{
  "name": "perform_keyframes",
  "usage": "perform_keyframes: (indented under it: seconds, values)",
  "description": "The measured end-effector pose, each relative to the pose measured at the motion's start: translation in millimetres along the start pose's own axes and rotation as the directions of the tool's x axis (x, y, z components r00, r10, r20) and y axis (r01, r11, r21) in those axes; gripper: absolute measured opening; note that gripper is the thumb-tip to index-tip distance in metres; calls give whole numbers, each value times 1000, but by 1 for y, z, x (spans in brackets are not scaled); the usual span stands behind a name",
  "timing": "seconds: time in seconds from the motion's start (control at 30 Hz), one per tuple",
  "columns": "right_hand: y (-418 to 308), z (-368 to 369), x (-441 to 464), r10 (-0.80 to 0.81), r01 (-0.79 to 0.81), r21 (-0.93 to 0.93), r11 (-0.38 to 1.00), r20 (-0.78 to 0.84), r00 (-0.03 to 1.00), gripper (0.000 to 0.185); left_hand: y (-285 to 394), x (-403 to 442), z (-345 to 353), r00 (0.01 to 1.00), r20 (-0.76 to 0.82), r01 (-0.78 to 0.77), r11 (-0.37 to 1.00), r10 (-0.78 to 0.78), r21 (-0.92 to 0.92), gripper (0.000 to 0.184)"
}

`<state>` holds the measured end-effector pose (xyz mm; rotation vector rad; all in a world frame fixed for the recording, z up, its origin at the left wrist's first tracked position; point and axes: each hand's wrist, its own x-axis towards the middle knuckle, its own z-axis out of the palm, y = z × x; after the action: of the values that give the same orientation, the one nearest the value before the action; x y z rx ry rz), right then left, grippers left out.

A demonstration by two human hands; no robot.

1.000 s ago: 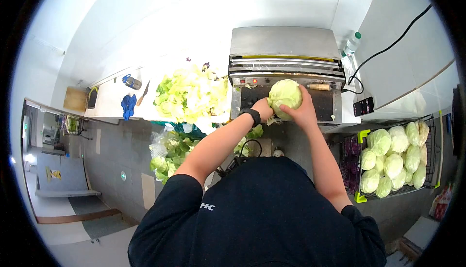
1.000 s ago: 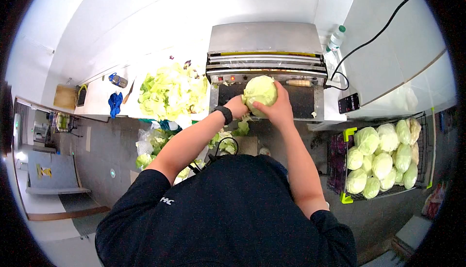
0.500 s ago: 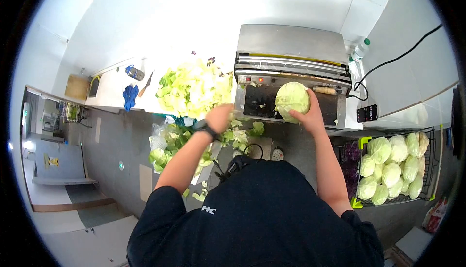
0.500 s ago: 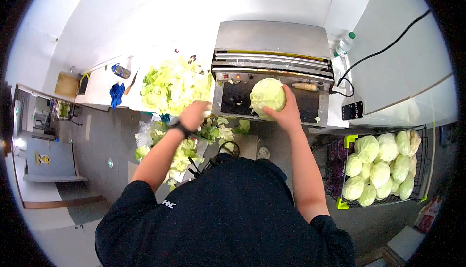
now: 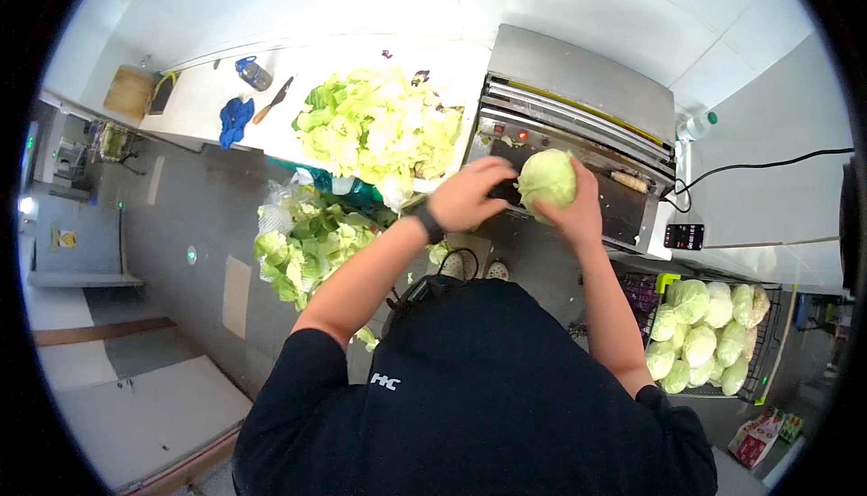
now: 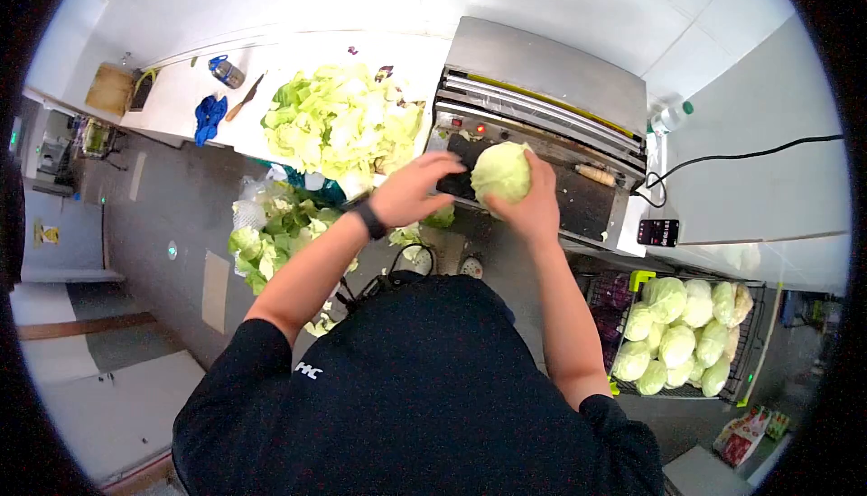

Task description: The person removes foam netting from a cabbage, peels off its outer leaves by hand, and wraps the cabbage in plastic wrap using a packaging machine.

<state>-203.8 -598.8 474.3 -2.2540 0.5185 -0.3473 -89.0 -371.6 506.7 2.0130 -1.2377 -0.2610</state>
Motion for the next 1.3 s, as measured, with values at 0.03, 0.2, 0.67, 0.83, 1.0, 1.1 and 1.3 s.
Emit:
perform_keyframes:
  seconds: [0.03, 0.2, 0.67, 0.83, 1.0, 1.1, 1.3]
  values:
    - [-3, 2, -1, -67, 68, -71, 995, 22, 998, 100, 5, 20, 10, 988, -26, -149, 988, 150, 30, 50]
    - [-27, 2, 0, -3, 36, -287, 957, 115, 993, 103, -15, 77, 14, 855, 142, -518, 827, 498, 218, 55]
    - [-30, 1, 0, -52, 98, -291, 952, 159, 986, 104, -47, 91, 1, 648, 188, -759, 606, 738, 238, 16]
    - [-15, -3, 7, -87, 127, -220, 967, 184, 979, 106, -52, 88, -3, 689, 273, -725, 633, 672, 271, 23]
    - [-20, -8, 10, 2, 28, -155, 988, 189, 982, 108, -43, 87, -5, 695, 253, -719, 643, 673, 264, 37]
    - [-19, -8, 12, 1, 38, -179, 983, 214, 977, 109, -42, 95, -6, 621, 195, -779, 572, 759, 257, 40]
    - [-22, -10, 14, 2, 45, -191, 981, 238, 971, 109, -57, 93, 6, 672, 262, -739, 644, 692, 197, 43]
